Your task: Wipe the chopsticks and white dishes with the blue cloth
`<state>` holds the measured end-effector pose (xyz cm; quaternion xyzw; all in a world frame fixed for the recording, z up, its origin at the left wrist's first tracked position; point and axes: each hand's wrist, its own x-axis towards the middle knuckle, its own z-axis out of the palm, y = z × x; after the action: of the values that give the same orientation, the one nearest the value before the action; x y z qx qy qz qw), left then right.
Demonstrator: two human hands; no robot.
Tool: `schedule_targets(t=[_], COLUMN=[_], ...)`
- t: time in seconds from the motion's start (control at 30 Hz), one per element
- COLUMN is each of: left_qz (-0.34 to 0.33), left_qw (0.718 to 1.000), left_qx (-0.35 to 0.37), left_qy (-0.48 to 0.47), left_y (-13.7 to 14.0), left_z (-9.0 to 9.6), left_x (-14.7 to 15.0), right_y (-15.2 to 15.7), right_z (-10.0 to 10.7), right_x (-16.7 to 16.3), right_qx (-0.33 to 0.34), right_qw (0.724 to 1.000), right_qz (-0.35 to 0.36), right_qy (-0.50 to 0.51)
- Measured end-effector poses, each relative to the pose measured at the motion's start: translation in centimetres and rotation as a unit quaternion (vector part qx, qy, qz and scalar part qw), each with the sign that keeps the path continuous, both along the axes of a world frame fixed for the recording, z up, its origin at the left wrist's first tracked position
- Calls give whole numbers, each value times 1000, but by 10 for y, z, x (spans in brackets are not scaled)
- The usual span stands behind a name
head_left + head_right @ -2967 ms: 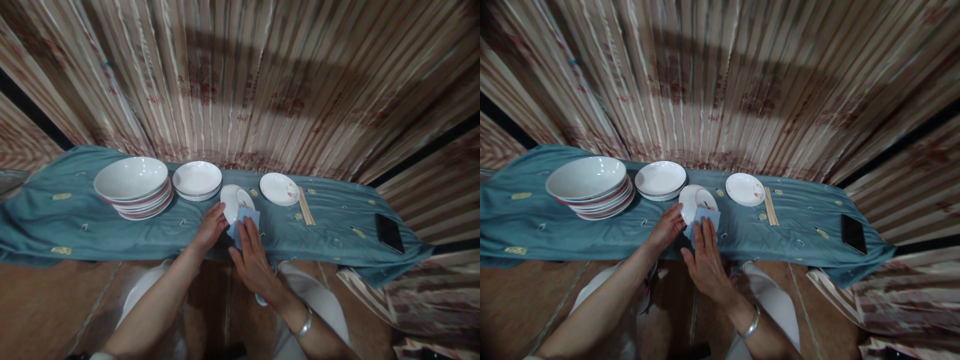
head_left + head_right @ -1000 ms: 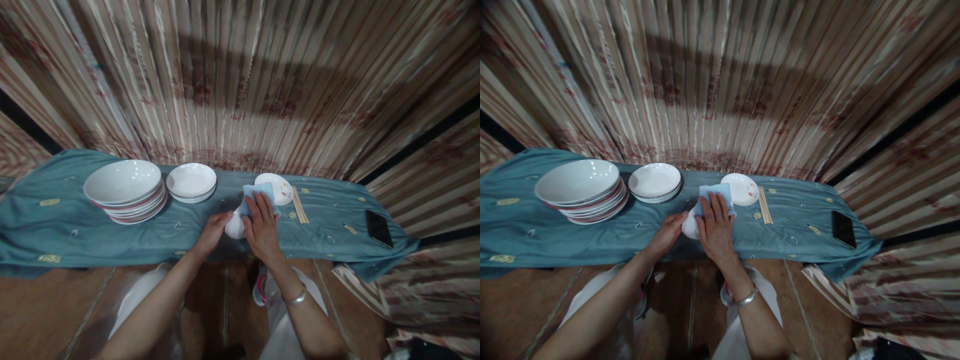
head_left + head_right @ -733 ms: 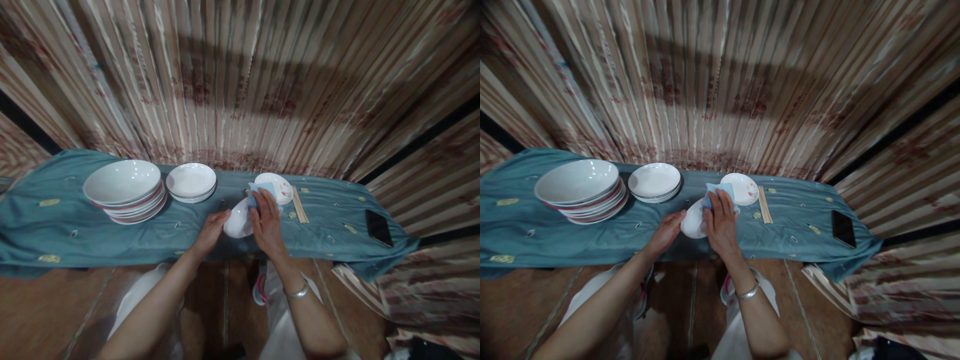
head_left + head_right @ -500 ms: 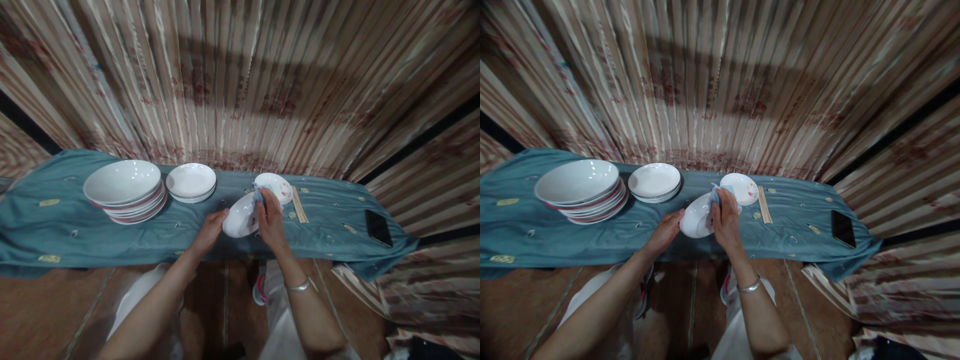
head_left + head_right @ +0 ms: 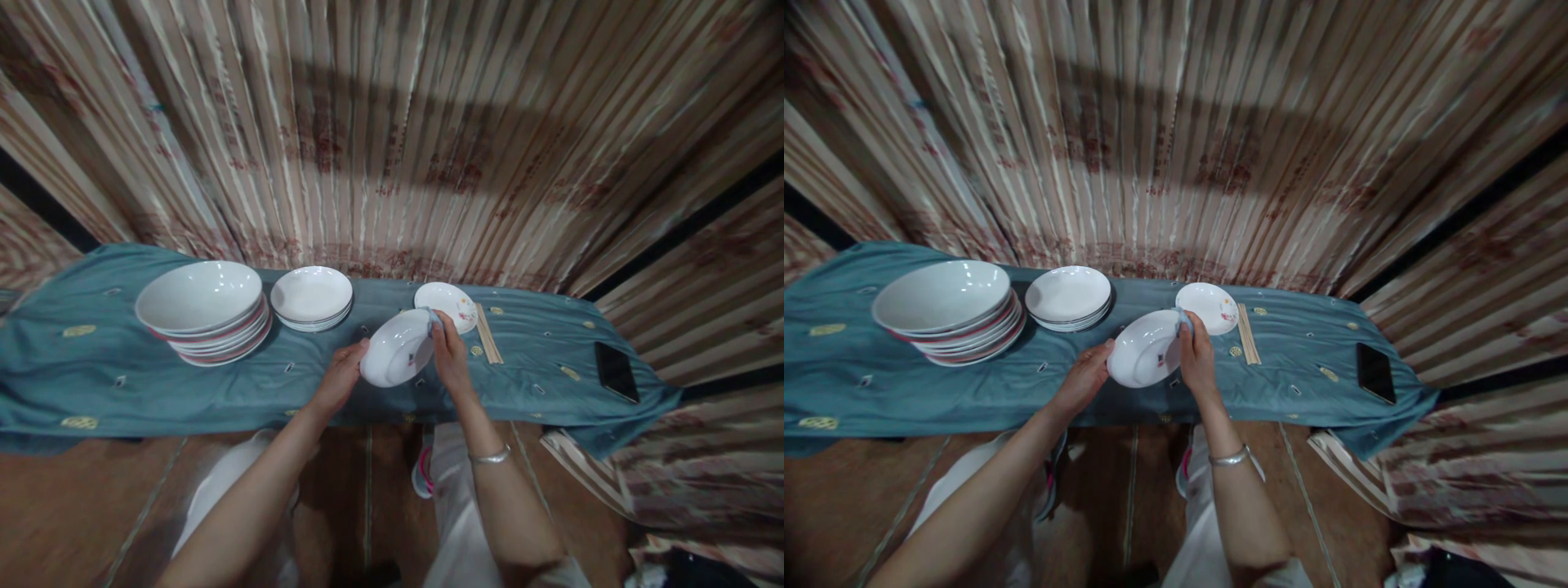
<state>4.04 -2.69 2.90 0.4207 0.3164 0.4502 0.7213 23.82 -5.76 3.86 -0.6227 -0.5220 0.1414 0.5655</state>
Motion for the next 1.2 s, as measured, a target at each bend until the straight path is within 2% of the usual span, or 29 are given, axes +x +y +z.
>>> schedule_targets(t=[0.67,0.9,1.07,1.2], left_qz=[40,69,101,103], left_qw=[996,992,989,990], left_qx=[-61,-78,-75,-65], left_qy=[-60,-68,-73,-71], left_y=[-2,4,9,10], left_z=[8,-4,-16,-16], left_x=[-1,-2,-1,-2], right_y=[21,31,27,27], right_z=[-40,-58,-62,-60], right_x=[3,5,6,8], right_qx=[-80,-74,-106,-119], right_qw=[992,974,969,972], right_qz=[2,11,19,38], right_qy=[96,216,222,199])
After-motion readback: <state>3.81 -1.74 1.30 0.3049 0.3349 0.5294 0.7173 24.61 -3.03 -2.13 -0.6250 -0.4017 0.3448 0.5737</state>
